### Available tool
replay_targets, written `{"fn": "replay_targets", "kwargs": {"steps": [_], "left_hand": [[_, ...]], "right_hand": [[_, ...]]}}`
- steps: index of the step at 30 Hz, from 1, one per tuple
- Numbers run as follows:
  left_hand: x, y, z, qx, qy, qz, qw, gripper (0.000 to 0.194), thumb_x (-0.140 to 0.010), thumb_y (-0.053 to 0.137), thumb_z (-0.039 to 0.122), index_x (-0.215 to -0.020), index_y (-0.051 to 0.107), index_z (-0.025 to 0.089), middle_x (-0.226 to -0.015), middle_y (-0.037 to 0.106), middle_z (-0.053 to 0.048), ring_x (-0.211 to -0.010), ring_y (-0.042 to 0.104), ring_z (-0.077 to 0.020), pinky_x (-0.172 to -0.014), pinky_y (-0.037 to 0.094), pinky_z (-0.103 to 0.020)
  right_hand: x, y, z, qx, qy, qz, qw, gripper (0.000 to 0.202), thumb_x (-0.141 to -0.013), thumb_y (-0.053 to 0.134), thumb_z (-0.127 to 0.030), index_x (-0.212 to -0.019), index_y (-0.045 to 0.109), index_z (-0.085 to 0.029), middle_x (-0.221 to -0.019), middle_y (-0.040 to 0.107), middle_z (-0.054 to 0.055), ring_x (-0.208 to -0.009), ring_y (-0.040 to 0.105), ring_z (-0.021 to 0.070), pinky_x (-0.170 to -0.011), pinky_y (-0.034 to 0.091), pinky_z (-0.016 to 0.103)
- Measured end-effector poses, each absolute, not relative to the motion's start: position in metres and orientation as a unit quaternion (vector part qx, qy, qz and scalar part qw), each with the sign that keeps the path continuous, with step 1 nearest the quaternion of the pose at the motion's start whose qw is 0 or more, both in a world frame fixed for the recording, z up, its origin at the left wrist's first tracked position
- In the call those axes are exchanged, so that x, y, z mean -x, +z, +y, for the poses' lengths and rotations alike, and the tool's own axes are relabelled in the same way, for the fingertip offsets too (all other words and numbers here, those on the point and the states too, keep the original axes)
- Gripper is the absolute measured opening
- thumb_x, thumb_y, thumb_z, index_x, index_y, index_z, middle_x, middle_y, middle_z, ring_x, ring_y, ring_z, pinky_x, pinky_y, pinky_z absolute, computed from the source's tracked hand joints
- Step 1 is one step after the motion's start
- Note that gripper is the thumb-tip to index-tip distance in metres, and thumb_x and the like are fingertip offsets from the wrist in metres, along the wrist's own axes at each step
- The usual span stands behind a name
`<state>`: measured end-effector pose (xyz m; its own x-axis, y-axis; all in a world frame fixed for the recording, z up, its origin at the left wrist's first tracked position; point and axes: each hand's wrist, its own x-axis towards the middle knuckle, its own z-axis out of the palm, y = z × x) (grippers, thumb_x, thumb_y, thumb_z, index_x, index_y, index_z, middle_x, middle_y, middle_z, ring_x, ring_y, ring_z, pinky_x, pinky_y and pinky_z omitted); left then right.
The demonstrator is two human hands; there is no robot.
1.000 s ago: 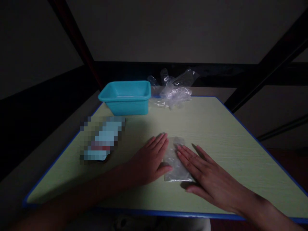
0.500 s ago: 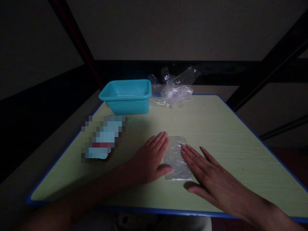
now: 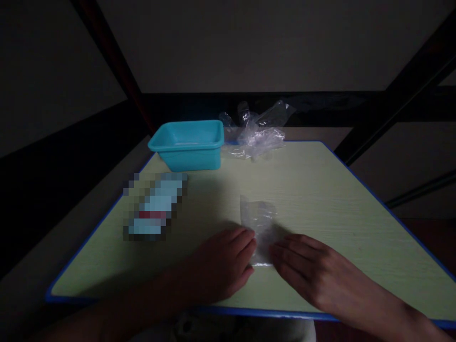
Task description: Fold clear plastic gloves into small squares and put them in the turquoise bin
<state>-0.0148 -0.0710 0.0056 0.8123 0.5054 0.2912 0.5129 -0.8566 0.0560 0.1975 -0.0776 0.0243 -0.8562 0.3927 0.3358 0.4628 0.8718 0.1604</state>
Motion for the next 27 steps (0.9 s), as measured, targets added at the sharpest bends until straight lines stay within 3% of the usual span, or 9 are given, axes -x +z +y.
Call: {"fn": "replay_targets", "kwargs": {"steps": [12,21,27], "left_hand": [[0.007,-0.003,-0.071,0.939,-0.193,-0.275,0.066,0.027,-0.083,0.049,0.032,-0.09,0.059,0.008,-0.092,0.065,-0.013,-0.082,0.058,-0.0225,-0.071,0.049,-0.033],[0.007,-0.011,-0.07,0.942,-0.16,-0.269,0.12,0.023,-0.086,0.039,0.008,-0.1,0.057,0.005,-0.094,0.064,-0.012,-0.083,0.058,-0.0196,-0.072,0.05,-0.03],[0.009,-0.014,-0.067,0.936,-0.197,-0.276,0.098,0.022,-0.088,0.038,0.008,-0.097,0.058,0.006,-0.092,0.064,-0.011,-0.082,0.058,-0.0188,-0.072,0.051,-0.029]], "right_hand": [[-0.198,0.019,-0.087,0.237,-0.098,-0.951,0.175,0.028,-0.086,0.038,-0.006,-0.092,0.065,-0.01,-0.076,0.07,0.009,-0.07,0.065,0.0195,-0.067,0.054,0.033],[-0.2,0.016,-0.083,0.293,-0.018,-0.92,0.258,0.021,-0.088,0.043,-0.012,-0.094,0.063,-0.01,-0.07,0.067,0.007,-0.066,0.061,0.0162,-0.063,0.052,0.031],[-0.198,0.012,-0.078,0.294,-0.103,-0.926,0.212,0.027,-0.088,0.044,-0.019,-0.101,0.064,-0.007,-0.094,0.071,0.012,-0.08,0.065,0.0207,-0.069,0.055,0.034]]}}
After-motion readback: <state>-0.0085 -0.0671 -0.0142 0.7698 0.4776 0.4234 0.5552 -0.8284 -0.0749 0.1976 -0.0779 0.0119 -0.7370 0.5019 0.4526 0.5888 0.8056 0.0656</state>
